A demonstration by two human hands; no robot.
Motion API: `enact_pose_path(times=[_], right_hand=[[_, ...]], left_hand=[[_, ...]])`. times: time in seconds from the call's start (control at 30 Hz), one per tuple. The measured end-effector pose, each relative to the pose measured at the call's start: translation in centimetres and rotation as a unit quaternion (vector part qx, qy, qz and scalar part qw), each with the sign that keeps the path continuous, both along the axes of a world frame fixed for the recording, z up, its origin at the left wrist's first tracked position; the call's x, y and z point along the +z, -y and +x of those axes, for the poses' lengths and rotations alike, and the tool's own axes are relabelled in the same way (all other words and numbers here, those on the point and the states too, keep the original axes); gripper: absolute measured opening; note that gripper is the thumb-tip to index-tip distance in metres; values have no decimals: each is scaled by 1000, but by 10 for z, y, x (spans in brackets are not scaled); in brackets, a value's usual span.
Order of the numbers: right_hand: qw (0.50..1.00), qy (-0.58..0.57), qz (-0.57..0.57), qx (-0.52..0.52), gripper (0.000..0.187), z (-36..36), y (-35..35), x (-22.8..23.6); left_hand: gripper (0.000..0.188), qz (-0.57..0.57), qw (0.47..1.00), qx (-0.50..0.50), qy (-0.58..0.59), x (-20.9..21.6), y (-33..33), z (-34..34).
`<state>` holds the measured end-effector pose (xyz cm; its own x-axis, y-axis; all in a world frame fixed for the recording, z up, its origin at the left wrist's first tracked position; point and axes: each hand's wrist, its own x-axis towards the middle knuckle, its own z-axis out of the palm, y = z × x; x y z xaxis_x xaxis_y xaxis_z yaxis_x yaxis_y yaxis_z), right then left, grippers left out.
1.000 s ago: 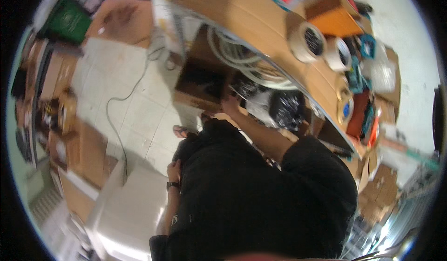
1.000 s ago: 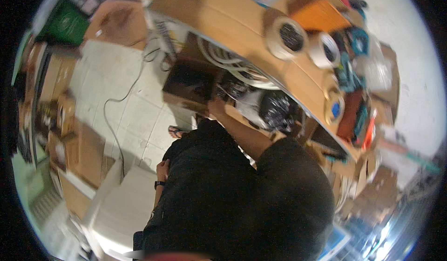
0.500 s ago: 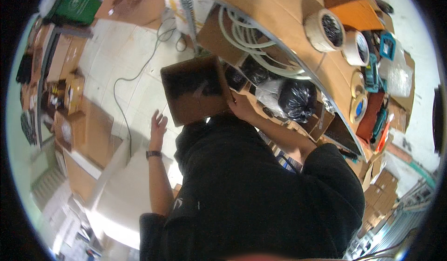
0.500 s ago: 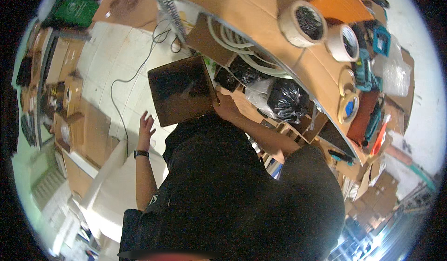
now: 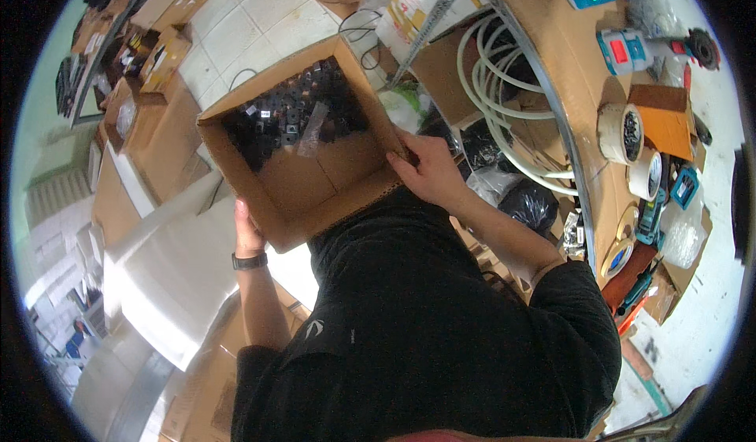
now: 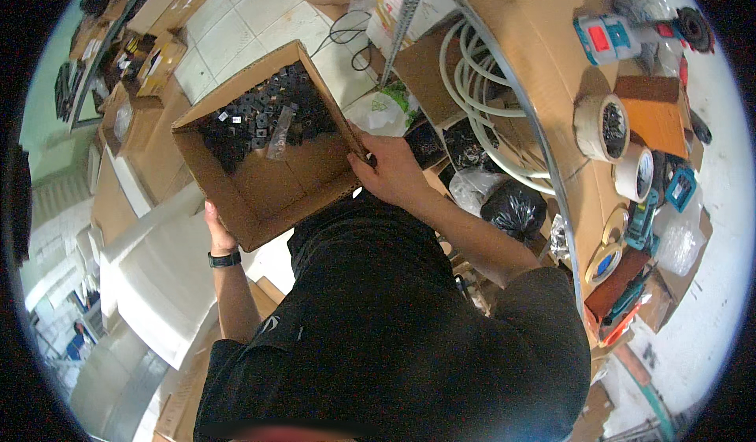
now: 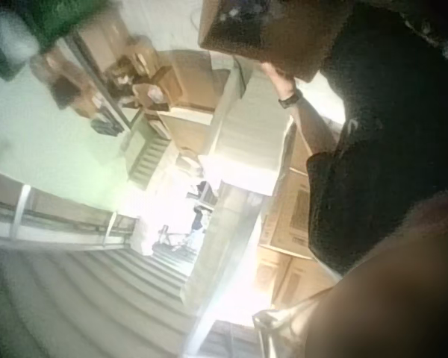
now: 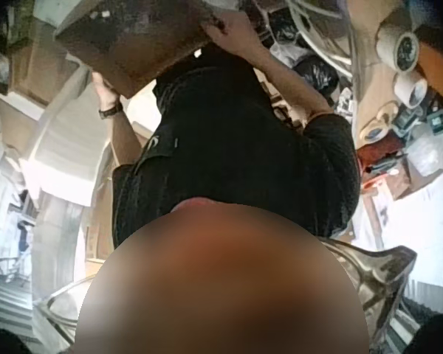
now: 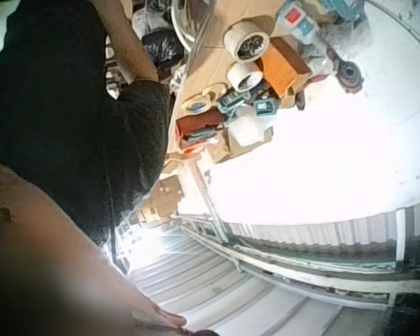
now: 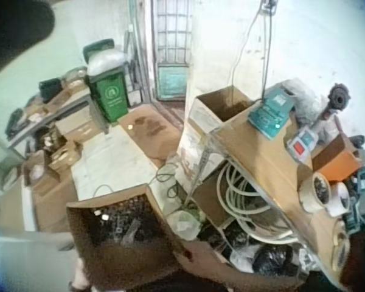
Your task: The person moves through a cluttered workshop, picks up a white box, and retrieves a cordless drill from a shelf. They attach a battery to the drill and walk toward a stack of black speaker cabinets, preparing to assemble them.
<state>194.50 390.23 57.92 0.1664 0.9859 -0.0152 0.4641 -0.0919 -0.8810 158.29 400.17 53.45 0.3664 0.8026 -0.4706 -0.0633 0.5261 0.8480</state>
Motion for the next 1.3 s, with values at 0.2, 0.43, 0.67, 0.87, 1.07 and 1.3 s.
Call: enact_pose_path(times=[0.2,0.43,0.67,0.87,1.07,1.3], right_hand=[[999,-16,-34,1,47,-5,-11,16],[1000,1,14,13,50,-1,-4,13],[999,-1,47,-8,50,4,4,24],[1000,-1,14,-25,37,14,20,6],[992,45,-13,-118,30,13,34,-11],[974,54,-4,-219,31,22,86,-22]], left_hand=[[93,0,997,83,7,13,24,3],[80,44,995,92,10,-1,45,-4],[74,88,992,92,7,-7,48,3],[59,107,992,58,-31,-7,48,-1],[64,55,995,19,81,-47,-9,19],[75,-62,955,-291,15,-56,-67,96]])
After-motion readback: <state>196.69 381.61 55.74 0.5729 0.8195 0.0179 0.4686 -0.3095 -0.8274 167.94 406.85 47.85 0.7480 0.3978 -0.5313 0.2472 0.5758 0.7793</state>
